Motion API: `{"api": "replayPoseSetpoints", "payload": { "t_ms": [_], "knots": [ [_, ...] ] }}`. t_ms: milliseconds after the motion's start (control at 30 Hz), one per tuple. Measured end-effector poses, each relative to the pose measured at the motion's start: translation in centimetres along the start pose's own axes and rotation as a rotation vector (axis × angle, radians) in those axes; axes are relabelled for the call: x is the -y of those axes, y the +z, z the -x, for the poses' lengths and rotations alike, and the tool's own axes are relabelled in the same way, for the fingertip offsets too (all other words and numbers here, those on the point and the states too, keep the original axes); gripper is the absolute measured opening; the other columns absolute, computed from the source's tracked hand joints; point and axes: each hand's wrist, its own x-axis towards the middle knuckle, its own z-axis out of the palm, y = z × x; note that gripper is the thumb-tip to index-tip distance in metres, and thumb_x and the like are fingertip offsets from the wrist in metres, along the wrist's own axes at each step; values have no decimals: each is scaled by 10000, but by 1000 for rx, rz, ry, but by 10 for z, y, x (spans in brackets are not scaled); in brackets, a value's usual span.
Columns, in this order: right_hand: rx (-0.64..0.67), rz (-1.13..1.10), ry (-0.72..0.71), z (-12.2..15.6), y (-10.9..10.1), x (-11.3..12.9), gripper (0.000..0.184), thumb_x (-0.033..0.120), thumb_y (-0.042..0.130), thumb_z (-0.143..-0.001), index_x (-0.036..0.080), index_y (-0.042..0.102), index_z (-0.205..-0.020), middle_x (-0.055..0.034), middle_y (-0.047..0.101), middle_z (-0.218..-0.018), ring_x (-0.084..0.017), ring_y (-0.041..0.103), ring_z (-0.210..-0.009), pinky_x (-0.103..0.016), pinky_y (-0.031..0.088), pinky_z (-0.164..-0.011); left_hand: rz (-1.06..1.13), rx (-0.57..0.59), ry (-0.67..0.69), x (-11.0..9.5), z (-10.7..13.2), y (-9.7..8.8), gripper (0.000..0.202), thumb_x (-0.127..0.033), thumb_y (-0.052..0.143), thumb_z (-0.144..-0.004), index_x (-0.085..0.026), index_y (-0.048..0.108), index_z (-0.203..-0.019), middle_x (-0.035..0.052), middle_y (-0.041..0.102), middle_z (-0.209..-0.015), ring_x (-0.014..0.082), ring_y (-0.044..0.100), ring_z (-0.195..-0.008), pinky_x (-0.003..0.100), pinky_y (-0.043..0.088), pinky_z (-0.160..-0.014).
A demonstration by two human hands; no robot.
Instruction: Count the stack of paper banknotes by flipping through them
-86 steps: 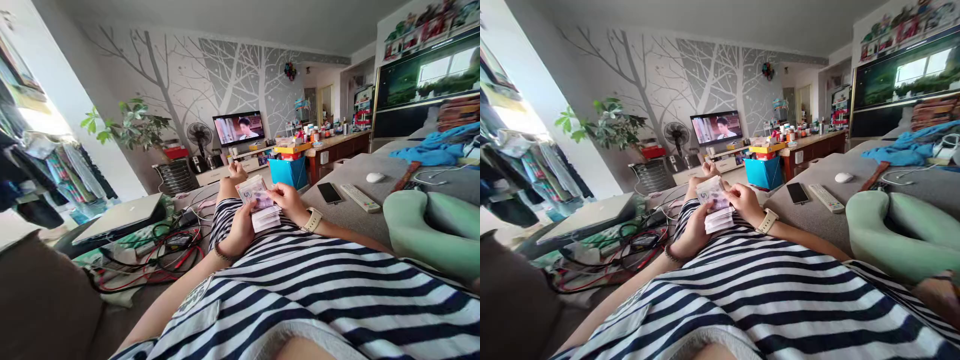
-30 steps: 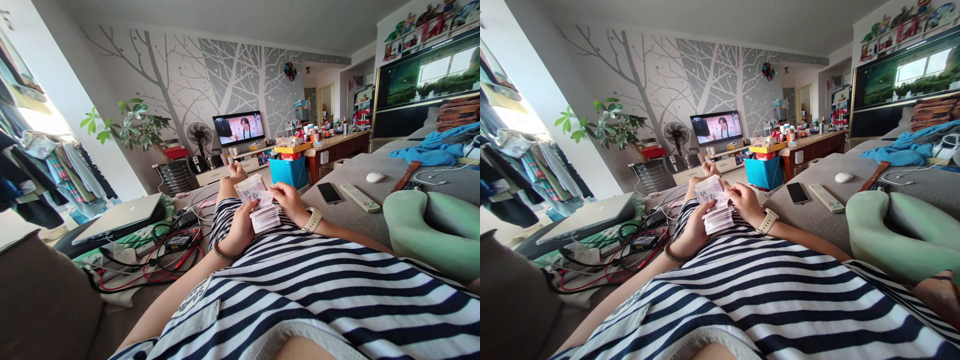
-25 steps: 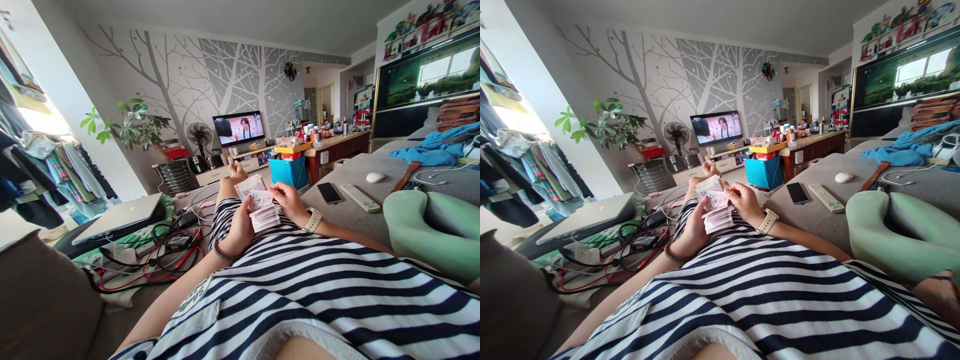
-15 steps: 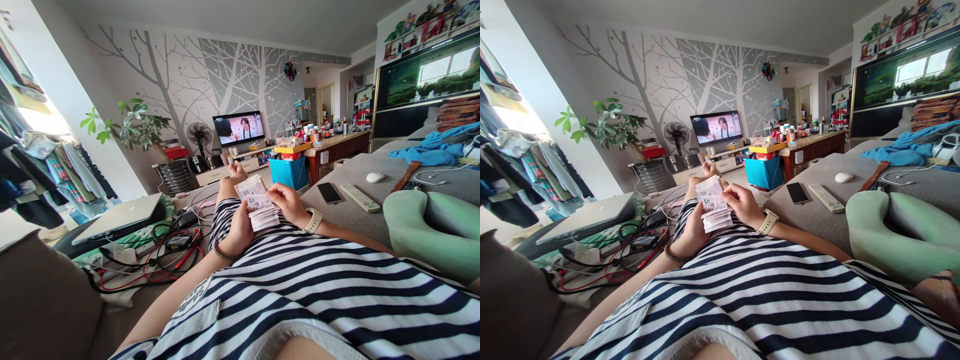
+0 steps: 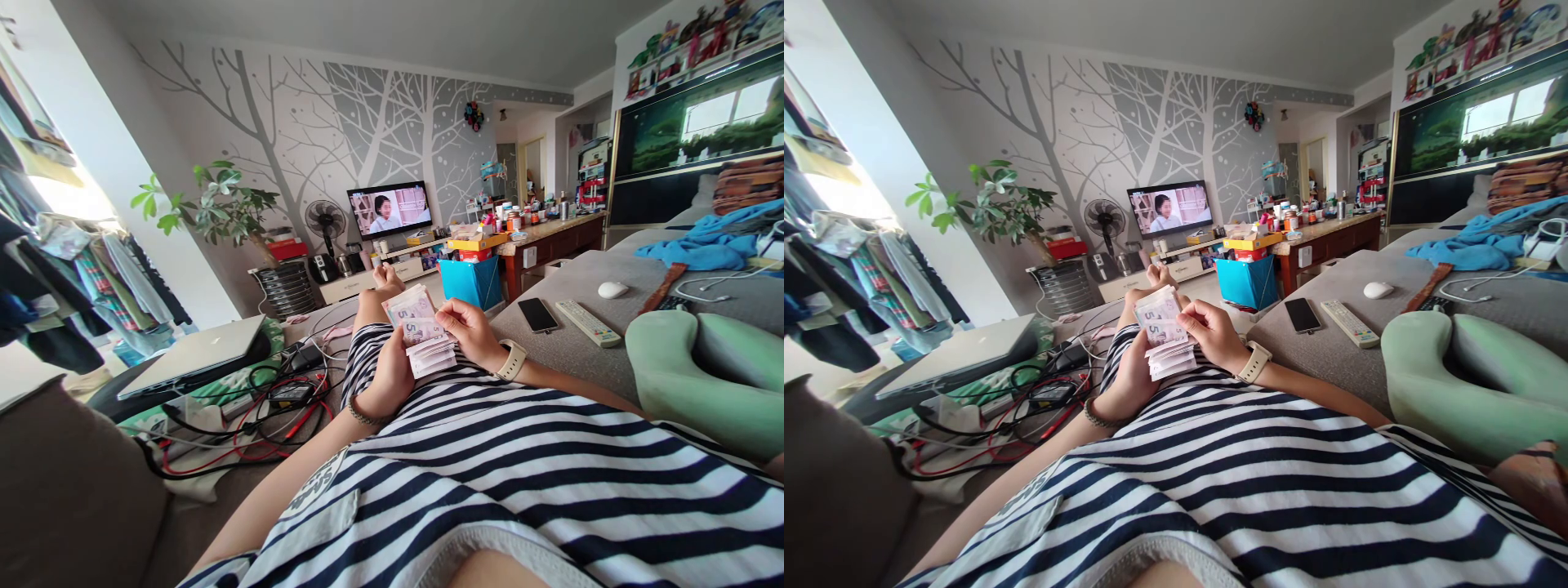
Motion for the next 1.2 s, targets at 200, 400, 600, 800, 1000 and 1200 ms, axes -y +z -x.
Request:
{"api": "replayPoseSetpoints", "payload": {
  "t_ms": [200, 400, 600, 800, 1000, 1200],
  "knots": [
    [-11, 60, -27, 0, -1, 4, 377, 549, 549, -848, 190, 532, -737, 8, 515, -650, -124, 475, -601, -246, 383, -543, 25, 62, -30, -1, 0, -1, 161, -258, 589, -790, -156, 681, -876, 63, 729, -816, 259, 662, -957, 346, 497, -852],
    [44, 47, -63, 0, -2, 10, 416, 555, 480, -888, 187, 544, -704, -31, 619, -686, -150, 559, -672, -293, 448, -685, 60, 90, -52, 0, -3, -6, 222, -274, 593, -801, -116, 680, -929, 76, 730, -901, 207, 676, -827, 317, 493, -837],
    [-56, 89, -20, -2, -1, 2, 339, 488, 648, -788, 190, 504, -714, 21, 521, -623, -116, 475, -564, -247, 381, -555, 67, 123, -45, -1, -3, -6, 238, -237, 579, -801, -113, 673, -981, 88, 731, -933, 203, 674, -825, 327, 497, -843],
    [-131, 211, 53, -8, -4, -11, 353, 480, 666, -756, 180, 496, -681, 25, 493, -630, -116, 442, -595, -241, 357, -568, 61, 93, -73, -2, 0, -3, 277, -232, 571, -805, -97, 672, -1025, 87, 730, -911, 202, 675, -791, 316, 505, -802],
    [-44, 283, 36, -13, -10, -9, 331, 456, 657, -763, 160, 547, -665, 22, 521, -615, -107, 447, -585, -236, 339, -560, 69, 128, -80, 0, -1, -4, 283, -261, 548, -836, -138, 672, -1060, 70, 734, -917, 194, 676, -797, 309, 509, -816],
    [22, 384, 86, -23, -16, -8, 337, 458, 686, -730, 143, 595, -654, 1, 583, -618, -113, 482, -578, -231, 333, -548, 73, 162, -34, 4, -5, -8, 303, -298, 637, -788, -136, 669, -1042, 85, 731, -961, 229, 676, -899, 331, 499, -860]
  ]
}}
